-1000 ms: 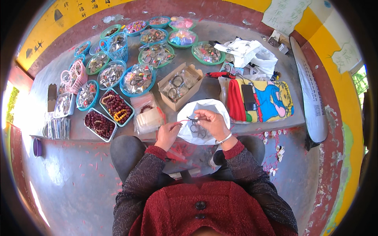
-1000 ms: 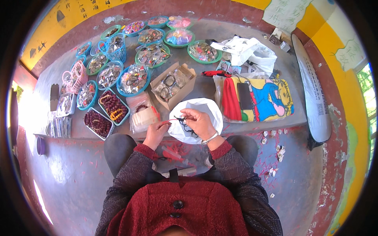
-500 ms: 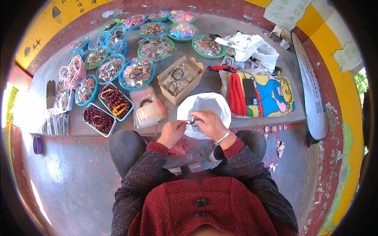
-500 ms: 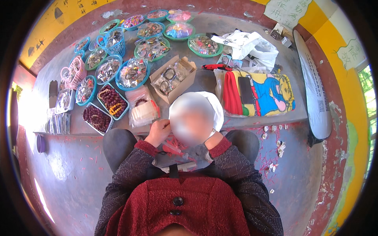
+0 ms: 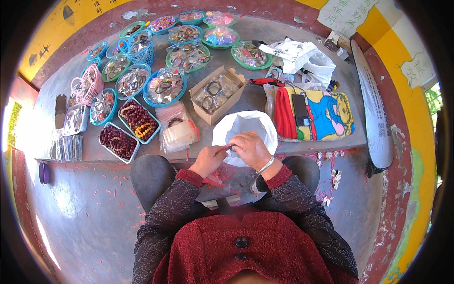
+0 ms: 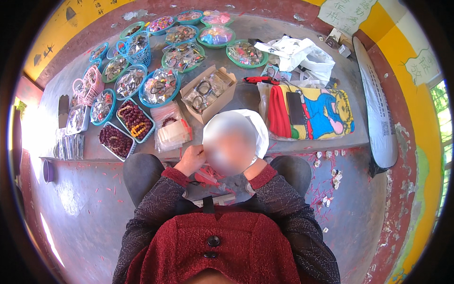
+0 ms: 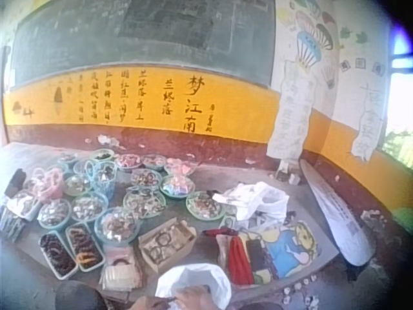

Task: The person sits on the floor and ties red strings around small dark objects, likely beads or charms. They pick up the objects, wrap the string, and place the finished items into a white bowl.

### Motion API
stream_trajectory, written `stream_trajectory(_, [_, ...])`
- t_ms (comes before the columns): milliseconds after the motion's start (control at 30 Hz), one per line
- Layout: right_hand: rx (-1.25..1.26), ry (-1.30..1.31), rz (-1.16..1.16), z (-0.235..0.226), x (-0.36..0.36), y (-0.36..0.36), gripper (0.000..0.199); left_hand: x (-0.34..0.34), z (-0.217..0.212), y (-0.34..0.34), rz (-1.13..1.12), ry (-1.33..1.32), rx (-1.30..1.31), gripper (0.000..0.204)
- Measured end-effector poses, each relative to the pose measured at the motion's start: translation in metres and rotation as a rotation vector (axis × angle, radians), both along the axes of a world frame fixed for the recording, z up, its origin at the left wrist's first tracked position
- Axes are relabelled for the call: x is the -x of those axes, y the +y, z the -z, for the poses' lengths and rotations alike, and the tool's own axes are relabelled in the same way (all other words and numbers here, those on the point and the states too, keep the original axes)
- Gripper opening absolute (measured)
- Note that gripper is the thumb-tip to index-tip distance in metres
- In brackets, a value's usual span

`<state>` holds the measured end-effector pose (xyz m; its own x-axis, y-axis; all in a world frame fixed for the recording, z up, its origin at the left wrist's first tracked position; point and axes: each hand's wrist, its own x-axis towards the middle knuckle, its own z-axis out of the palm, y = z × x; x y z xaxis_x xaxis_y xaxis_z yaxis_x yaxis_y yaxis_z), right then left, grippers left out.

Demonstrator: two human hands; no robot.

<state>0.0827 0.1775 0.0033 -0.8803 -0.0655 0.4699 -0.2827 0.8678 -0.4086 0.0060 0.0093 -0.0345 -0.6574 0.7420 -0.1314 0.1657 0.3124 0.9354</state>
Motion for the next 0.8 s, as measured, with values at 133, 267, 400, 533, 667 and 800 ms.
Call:
stream_trajectory(133, [0.031,-0.029,-0.057,0.007,0.000,0.001,0.008,0.000,-0.010,0.001,0.003,-0.044,-0.018,0.025])
stream_trajectory(267, [0.028,-0.040,-0.068,0.004,-0.001,-0.001,0.007,0.000,-0.012,0.000,0.019,-0.100,-0.016,0.025])
stream_trajectory(400, [0.005,-0.078,-0.071,0.000,-0.002,-0.001,0.013,0.000,-0.014,0.001,0.035,-0.120,-0.031,0.024])
stream_trajectory(533, [0.036,-0.084,-0.102,-0.007,-0.002,-0.001,0.025,0.000,-0.016,0.000,0.000,-0.346,-0.105,0.028])
stream_trajectory(667, [0.209,0.021,-0.046,-0.013,0.000,0.010,0.035,0.002,-0.028,-0.001,-0.107,-0.818,-0.303,0.032])
stream_trajectory(800, [0.429,-0.181,0.062,-0.005,0.001,0.024,0.031,0.008,-0.028,-0.006,-0.160,-0.947,-0.389,0.031])
